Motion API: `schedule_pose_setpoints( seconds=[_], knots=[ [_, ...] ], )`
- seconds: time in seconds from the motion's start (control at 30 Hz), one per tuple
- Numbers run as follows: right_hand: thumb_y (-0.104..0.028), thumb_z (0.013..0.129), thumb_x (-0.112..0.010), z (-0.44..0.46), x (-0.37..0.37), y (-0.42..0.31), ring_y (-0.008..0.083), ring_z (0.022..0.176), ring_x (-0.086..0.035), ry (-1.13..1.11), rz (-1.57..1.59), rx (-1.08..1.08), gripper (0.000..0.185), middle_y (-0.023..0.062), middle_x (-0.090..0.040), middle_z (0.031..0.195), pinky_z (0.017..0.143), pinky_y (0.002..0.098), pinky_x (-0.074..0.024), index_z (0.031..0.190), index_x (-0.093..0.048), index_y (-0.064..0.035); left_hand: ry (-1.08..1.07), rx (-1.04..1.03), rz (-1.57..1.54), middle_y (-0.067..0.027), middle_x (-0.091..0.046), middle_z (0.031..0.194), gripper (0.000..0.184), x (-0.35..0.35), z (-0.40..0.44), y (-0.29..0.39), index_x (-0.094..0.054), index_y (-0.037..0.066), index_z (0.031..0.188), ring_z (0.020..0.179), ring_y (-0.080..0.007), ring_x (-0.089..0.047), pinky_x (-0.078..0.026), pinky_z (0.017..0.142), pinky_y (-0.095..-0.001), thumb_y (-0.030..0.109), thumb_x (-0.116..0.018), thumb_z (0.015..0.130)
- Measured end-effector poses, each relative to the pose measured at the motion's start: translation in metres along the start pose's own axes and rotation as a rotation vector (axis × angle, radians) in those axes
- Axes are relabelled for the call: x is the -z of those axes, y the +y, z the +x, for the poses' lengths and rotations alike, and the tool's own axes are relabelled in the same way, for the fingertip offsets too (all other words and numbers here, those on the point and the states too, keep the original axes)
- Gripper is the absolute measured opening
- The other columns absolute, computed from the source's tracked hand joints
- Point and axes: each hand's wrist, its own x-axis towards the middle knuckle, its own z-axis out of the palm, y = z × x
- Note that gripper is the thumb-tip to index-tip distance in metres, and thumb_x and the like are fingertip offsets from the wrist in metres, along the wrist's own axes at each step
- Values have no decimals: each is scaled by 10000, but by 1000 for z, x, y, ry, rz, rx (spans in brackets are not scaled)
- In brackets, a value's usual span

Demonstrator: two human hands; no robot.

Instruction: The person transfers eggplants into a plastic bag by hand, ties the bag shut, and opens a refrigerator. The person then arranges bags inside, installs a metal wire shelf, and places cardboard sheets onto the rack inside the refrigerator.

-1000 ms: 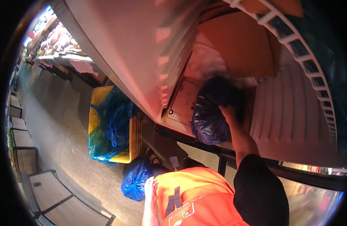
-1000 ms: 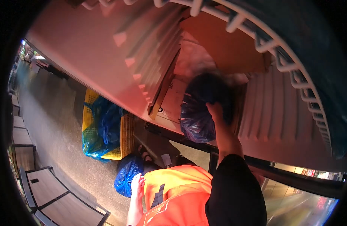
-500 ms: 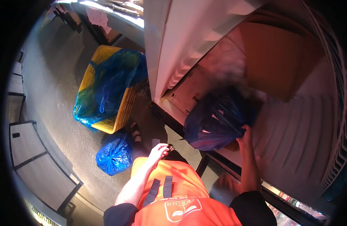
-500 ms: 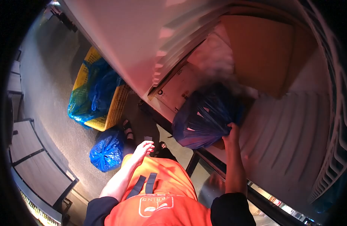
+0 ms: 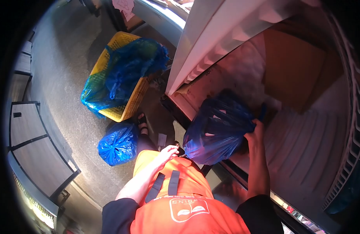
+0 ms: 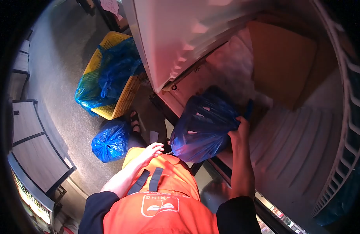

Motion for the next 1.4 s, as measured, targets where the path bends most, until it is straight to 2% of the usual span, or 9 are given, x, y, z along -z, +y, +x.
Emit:
schedule_pose_setpoints(
  seconds=[0.17, 0.37, 0.47, 0.7, 0.8, 0.9, 1.03, 1.3, 1.4],
  knots=[
    [-111, 740, -442, 18, -56, -5, 289, 1100, -470, 51, -50, 139, 355, 130, -509, 1177, 990, 414, -328, 1052, -519, 41, 131, -28, 2, -15, -592, 926, 256, 23, -7, -4, -539, 130, 1059, 770, -90, -536, -392, 655, -215, 288, -525, 858],
    [-132, 702, -482, 98, -88, -22, 263, 1048, -506, 117, -123, 35, 335, 91, -542, 1126, 947, 388, -351, 1015, -565, -48, 294, -127, -219, -26, -597, 902, 239, 73, -26, -12, -543, 117, 1042, 753, -104, -555, -406, 646, -222, 251, -541, 844],
    [-140, 693, -507, 109, -90, -11, 233, 897, -561, 47, -62, 145, 247, 50, -582, 1025, 810, 355, -428, 924, -579, -88, 401, -139, -289, -21, -606, 855, 214, 90, -29, -19, -557, 120, 1021, 705, -99, -559, -397, 589, -210, 234, -543, 841],
    [-238, 644, -661, 125, -64, 22, 204, 858, -544, -67, -564, 239, 327, 60, -589, 940, 708, 342, -448, 943, -572, -138, 483, -60, -319, 15, -590, 830, 183, 91, -34, -23, -555, 149, 981, 704, -84, -558, -377, 536, -193, 254, -543, 832],
    [-268, 642, -676, 106, -72, 50, 298, 1003, -501, -111, -1017, 686, 578, 169, -527, 1069, 858, 395, -406, 1122, -478, -13, 492, -100, -251, 19, -588, 824, 183, 91, -37, -23, -551, 158, 982, 696, -87, -561, -378, 539, -196, 258, -558, 828],
    [-250, 642, -671, 100, -67, 73, 364, 1116, -413, 85, -1401, 988, 710, 252, -435, 1183, 961, 401, -320, 1213, -372, 48, 513, -131, -224, 22, -588, 842, 218, 97, -48, -22, -547, 166, 1008, 719, -97, -558, -388, 590, -222, 284, -562, 827],
    [-231, 637, -670, 92, -48, 96, 394, 1152, -359, 194, -1297, 1159, 719, 280, -390, 1214, 977, 411, -299, 1232, -364, 33, 538, -190, -242, 19, -588, 841, 233, 118, -65, -36, -558, 163, 999, 727, -102, -545, -394, 614, -237, 308, -566, 816],
    [-217, 702, -622, 109, 63, 150, 290, 1081, -454, 415, -934, 673, 537, 180, -486, 1159, 934, 353, -347, 1161, -454, 6, 698, -89, -333, 32, -569, 860, 245, 140, -109, -75, -549, 186, 986, 753, -101, -522, -384, 647, -259, 342, -579, 800],
    [-403, 786, -539, 128, 107, 156, 278, 1058, -471, 285, -508, 421, 596, 165, -493, 1152, 914, 348, -359, 1202, -431, 9, 692, -75, -316, 30, -567, 858, 278, 144, -113, -90, -544, 182, 1014, 750, -102, -521, -383, 649, -260, 340, -591, 790]
  ],
)
